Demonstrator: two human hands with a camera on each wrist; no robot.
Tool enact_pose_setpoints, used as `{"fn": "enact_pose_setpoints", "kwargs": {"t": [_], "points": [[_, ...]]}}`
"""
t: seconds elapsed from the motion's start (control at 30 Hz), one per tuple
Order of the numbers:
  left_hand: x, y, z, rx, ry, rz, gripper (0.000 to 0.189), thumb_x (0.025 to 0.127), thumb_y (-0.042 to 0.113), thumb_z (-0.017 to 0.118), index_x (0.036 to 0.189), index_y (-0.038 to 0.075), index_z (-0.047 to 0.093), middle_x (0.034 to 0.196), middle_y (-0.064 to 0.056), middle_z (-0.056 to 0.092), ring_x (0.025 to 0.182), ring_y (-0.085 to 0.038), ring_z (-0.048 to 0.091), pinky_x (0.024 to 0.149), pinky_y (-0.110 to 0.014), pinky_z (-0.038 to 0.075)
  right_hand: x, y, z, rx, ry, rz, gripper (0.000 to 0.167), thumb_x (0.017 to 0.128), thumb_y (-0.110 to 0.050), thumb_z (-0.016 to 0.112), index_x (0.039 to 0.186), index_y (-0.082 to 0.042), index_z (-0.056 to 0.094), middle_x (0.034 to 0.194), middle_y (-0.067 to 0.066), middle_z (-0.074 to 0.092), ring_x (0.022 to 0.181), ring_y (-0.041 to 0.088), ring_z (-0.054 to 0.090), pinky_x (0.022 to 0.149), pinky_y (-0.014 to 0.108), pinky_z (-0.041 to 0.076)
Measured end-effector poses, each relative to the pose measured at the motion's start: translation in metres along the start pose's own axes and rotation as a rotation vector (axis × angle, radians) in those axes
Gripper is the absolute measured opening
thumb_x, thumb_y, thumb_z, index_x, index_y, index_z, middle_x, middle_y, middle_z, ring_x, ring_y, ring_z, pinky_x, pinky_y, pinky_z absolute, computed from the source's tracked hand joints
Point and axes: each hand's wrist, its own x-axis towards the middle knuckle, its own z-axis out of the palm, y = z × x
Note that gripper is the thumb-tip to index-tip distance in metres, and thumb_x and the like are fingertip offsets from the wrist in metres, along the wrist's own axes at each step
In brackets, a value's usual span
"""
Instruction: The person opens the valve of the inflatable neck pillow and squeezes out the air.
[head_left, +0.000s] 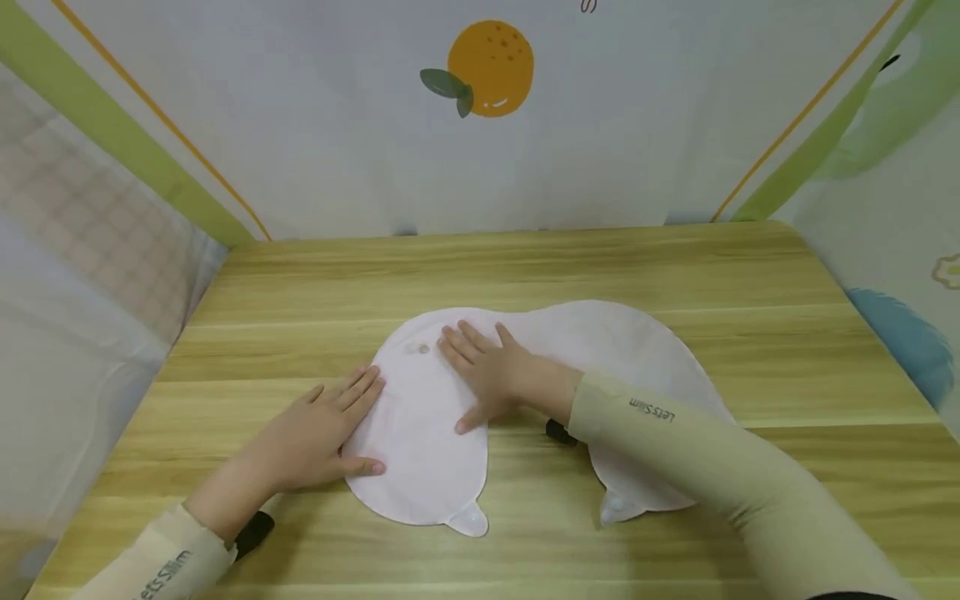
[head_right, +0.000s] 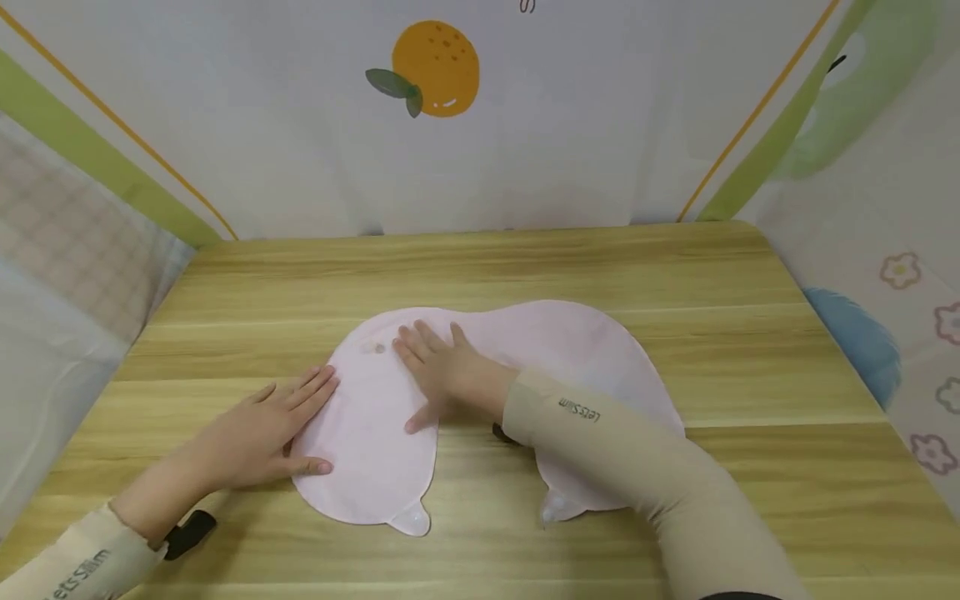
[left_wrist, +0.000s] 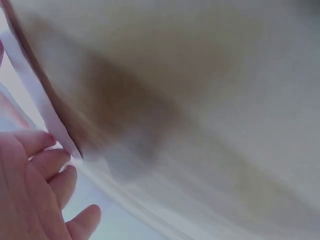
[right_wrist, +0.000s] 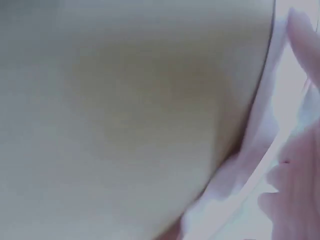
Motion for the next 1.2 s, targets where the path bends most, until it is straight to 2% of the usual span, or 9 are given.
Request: {"fn": "enact_pose_setpoints", "kwargs": {"t": [0.1,0.2,0.3,0.53,0.7,0.83,1.0,1.13,1.2], "points": [[-0.006,0.008,0.000,-0.004,0.006,-0.039,0.111,0.083,0.081,0.049,0.154,-0.002,0.030,0.161,-0.021,0.028,0.148,-0.039,0.031,0.106,-0.066,0.040,-0.017,-0.028,0.008,-0.046,0.044,-0.117,0.112,0.086,-0.077,0.048,0.160,-0.017,-0.009,0.167,0.000,-0.016,0.155,0.022,-0.014,0.124,0.059,0.008],[-0.008,0.014,0.003,-0.011,0.005,-0.074,0.115,0.081,0.084,0.048,0.155,-0.001,0.026,0.162,-0.021,0.024,0.148,-0.040,0.030,0.106,-0.066,0.039,-0.027,-0.051,0.017,-0.108,0.047,-0.233,0.105,0.087,-0.079,0.042,0.160,-0.022,-0.008,0.167,-0.002,-0.016,0.155,0.020,-0.012,0.124,0.058,0.013],[-0.007,0.018,0.006,-0.015,-0.002,-0.082,0.118,0.079,0.086,0.048,0.156,0.000,0.025,0.163,-0.022,0.022,0.149,-0.041,0.028,0.106,-0.066,0.039,-0.030,-0.065,0.024,-0.170,0.035,-0.296,0.100,0.088,-0.080,0.037,0.160,-0.028,-0.009,0.167,-0.002,-0.020,0.155,0.020,-0.013,0.124,0.057,0.015],[-0.007,0.021,0.011,-0.003,-0.023,-0.105,0.121,0.076,0.089,0.047,0.156,0.000,0.025,0.163,-0.022,0.019,0.150,-0.040,0.026,0.107,-0.065,0.039,-0.021,-0.065,0.026,-0.234,-0.001,-0.244,0.093,0.089,-0.081,0.031,0.159,-0.035,-0.010,0.166,-0.004,-0.022,0.155,0.019,-0.016,0.125,0.054,0.010],[-0.007,0.021,0.009,0.020,-0.031,-0.094,0.122,0.076,0.089,0.047,0.155,-0.002,0.026,0.163,-0.024,0.020,0.149,-0.041,0.027,0.105,-0.067,0.040,-0.017,-0.051,0.024,-0.161,-0.055,-0.163,0.093,0.089,-0.081,0.033,0.158,-0.038,-0.011,0.166,-0.006,-0.023,0.154,0.021,-0.020,0.125,0.056,0.005],[-0.012,0.023,0.007,0.022,-0.082,-0.087,0.121,0.078,0.087,0.046,0.155,-0.004,0.024,0.163,-0.026,0.017,0.150,-0.043,0.023,0.108,-0.069,0.034,-0.017,-0.037,0.023,-0.081,-0.070,-0.108,0.095,0.088,-0.080,0.036,0.159,-0.036,-0.011,0.166,-0.007,-0.024,0.154,0.022,-0.021,0.124,0.059,0.003],[-0.011,0.027,0.005,-0.029,-0.098,-0.064,0.116,0.082,0.082,0.047,0.156,-0.002,0.020,0.165,-0.022,0.013,0.152,-0.041,0.015,0.111,-0.073,0.025,-0.020,-0.021,0.022,-0.044,-0.018,-0.041,0.098,0.089,-0.078,0.038,0.160,-0.030,-0.009,0.167,-0.004,-0.020,0.154,0.023,-0.018,0.124,0.058,0.007],[0.000,0.033,0.005,-0.042,-0.052,-0.035,0.106,0.087,0.076,0.047,0.157,0.000,0.021,0.166,-0.018,0.014,0.153,-0.038,0.014,0.112,-0.072,0.024,-0.018,-0.021,0.021,-0.030,0.051,-0.112,0.097,0.091,-0.075,0.039,0.161,-0.026,-0.007,0.167,-0.001,-0.018,0.155,0.024,-0.016,0.124,0.060,0.007],[0.006,0.037,0.005,-0.048,-0.060,-0.028,0.103,0.089,0.073,0.048,0.157,0.000,0.022,0.166,-0.018,0.014,0.153,-0.038,0.015,0.112,-0.072,0.025,-0.017,-0.024,0.022,-0.034,0.050,-0.161,0.096,0.092,-0.074,0.039,0.161,-0.026,-0.007,0.167,-0.002,-0.017,0.155,0.023,-0.016,0.124,0.061,0.006]]}}
